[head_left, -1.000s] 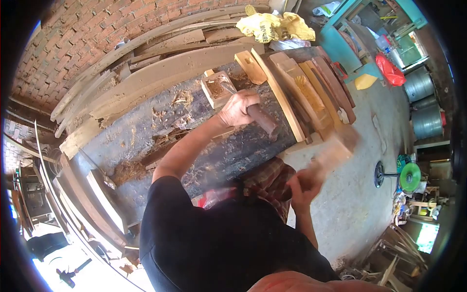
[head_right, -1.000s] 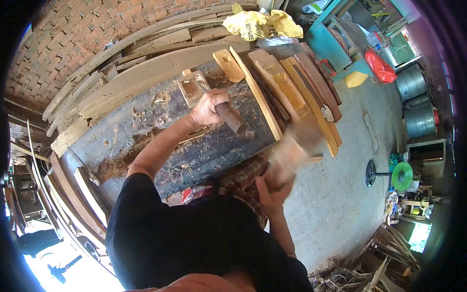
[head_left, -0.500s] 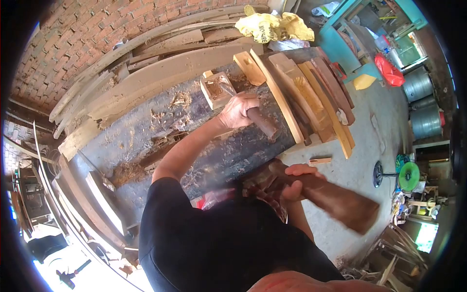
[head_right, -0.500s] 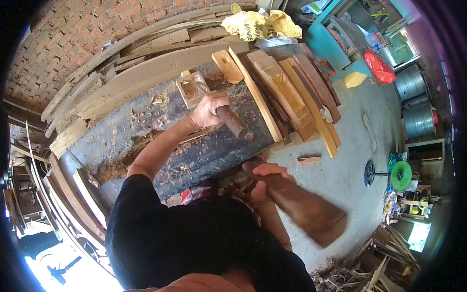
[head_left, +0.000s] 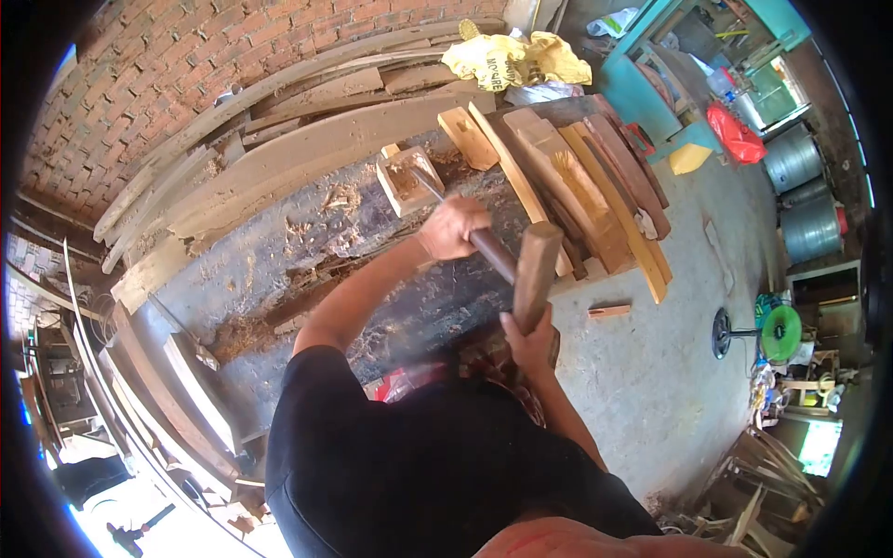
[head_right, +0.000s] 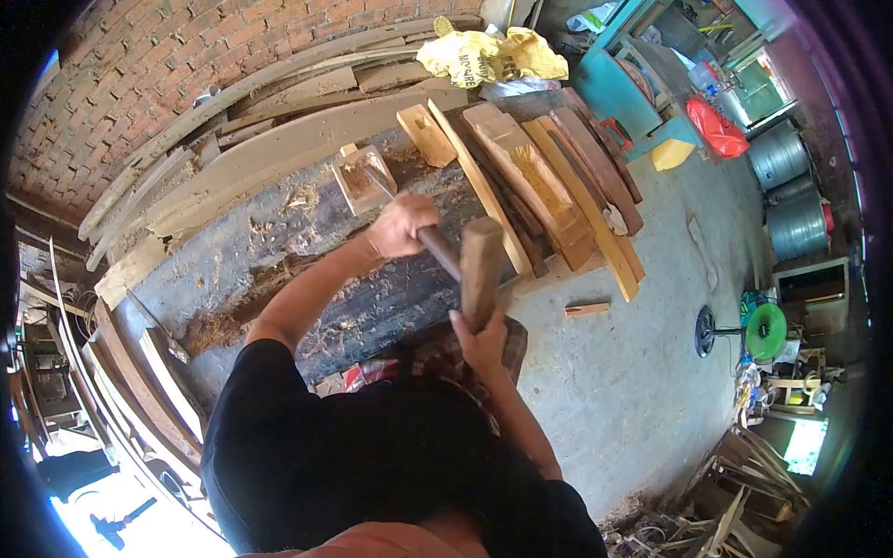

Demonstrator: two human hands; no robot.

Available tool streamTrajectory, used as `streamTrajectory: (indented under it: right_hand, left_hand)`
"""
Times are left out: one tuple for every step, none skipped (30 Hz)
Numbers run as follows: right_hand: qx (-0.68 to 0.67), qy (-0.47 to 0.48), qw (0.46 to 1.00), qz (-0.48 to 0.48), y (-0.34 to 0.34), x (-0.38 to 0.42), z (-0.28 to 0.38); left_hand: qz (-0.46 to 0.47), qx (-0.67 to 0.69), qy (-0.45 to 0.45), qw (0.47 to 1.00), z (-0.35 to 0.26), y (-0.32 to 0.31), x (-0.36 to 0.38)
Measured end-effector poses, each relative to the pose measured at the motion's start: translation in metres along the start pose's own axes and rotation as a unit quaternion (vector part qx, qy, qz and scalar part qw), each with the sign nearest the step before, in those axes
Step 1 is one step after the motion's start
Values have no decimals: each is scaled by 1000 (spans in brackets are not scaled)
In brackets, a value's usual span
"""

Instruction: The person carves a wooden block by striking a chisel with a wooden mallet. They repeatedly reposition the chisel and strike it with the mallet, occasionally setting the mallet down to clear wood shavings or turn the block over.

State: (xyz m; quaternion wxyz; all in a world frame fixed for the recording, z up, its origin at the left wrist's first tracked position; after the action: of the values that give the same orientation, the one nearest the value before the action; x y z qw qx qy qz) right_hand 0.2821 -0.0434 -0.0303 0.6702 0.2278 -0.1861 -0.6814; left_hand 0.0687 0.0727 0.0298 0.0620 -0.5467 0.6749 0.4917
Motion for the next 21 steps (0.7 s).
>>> streamTrajectory:
  right_hand:
    - [-85,-102,991,28,10,1,23]
    - [-84,-99,991,31,15,-2,28]
    - [-174,-101,979,-23,30,2,27]
    - [-262,-101,957,-79,45,8,27]
    - [-306,-57,946,-92,57,7,41]
    - [-306,-55,946,-93,63,7,45]
    - [-306,-7,946,-108,73,9,55]
    - [-305,41,944,-121,82,12,63]
    - [-298,41,948,-106,82,14,64]
    - [-298,40,948,-105,83,15,66]
    - [-288,40,952,-93,81,17,72]
    - [-278,40,956,-81,78,19,75]
    - [-278,39,956,-80,79,21,74]
    - [-270,19,961,-59,74,20,70]
    - [-261,-1,965,-37,69,20,67]
    - [-261,0,965,-34,70,22,68]
    - [-258,65,963,-40,77,26,81]
    - [-254,129,957,-46,85,30,95]
    - [-58,301,952,-1,92,28,149]
    - [-318,244,907,-126,101,27,151]
    - [-295,251,916,-102,92,25,148]
  left_hand:
    - [-5,-5,-3,1000,-1,7,-6]
    - [-6,-5,5,1000,-1,11,-8]
    - [1,3,14,1000,-6,12,-7]
    - [6,7,14,1000,-10,14,-7]
    - [-5,-16,10,1000,-12,22,-13]
    - [-18,-42,4,999,-13,28,-18]
    - [-27,-37,-9,999,-15,30,-19]
    - [-29,-40,-10,999,-17,32,-21]
    - [-35,-49,-5,998,-22,36,-22]
    - [-40,-57,0,998,-26,40,-22]
    - [-38,-56,2,998,-30,43,-22]
    - [-44,-53,-1,998,-34,48,-21]
    - [-51,-50,-6,997,-36,52,-20]
    - [-52,-51,-6,997,-34,53,-18]
    - [-53,-42,-2,998,-31,54,-15]
    - [-54,-33,2,998,-28,56,-13]
    - [-54,-34,4,998,-25,57,-12]
    - [-48,-30,-10,998,-26,57,-12]
    - [-42,-25,-22,999,-28,55,-11]
    - [-43,-23,-21,999,-29,55,-10]
    - [-44,3,4,999,-25,57,-10]
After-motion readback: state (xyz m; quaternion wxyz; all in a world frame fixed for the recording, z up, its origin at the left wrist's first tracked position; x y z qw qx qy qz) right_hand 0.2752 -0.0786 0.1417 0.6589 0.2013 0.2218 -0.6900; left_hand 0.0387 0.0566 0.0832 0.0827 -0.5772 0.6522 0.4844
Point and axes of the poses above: each hand's wrist, its own x-axis away from the middle knuckle, its own y-axis out of the back of the hand, z = x × y, the point moved 10 cm from there along -x, towards the middle knuckle, and after that the axes turned 3 degrees about -y, right-handed, at the moved point
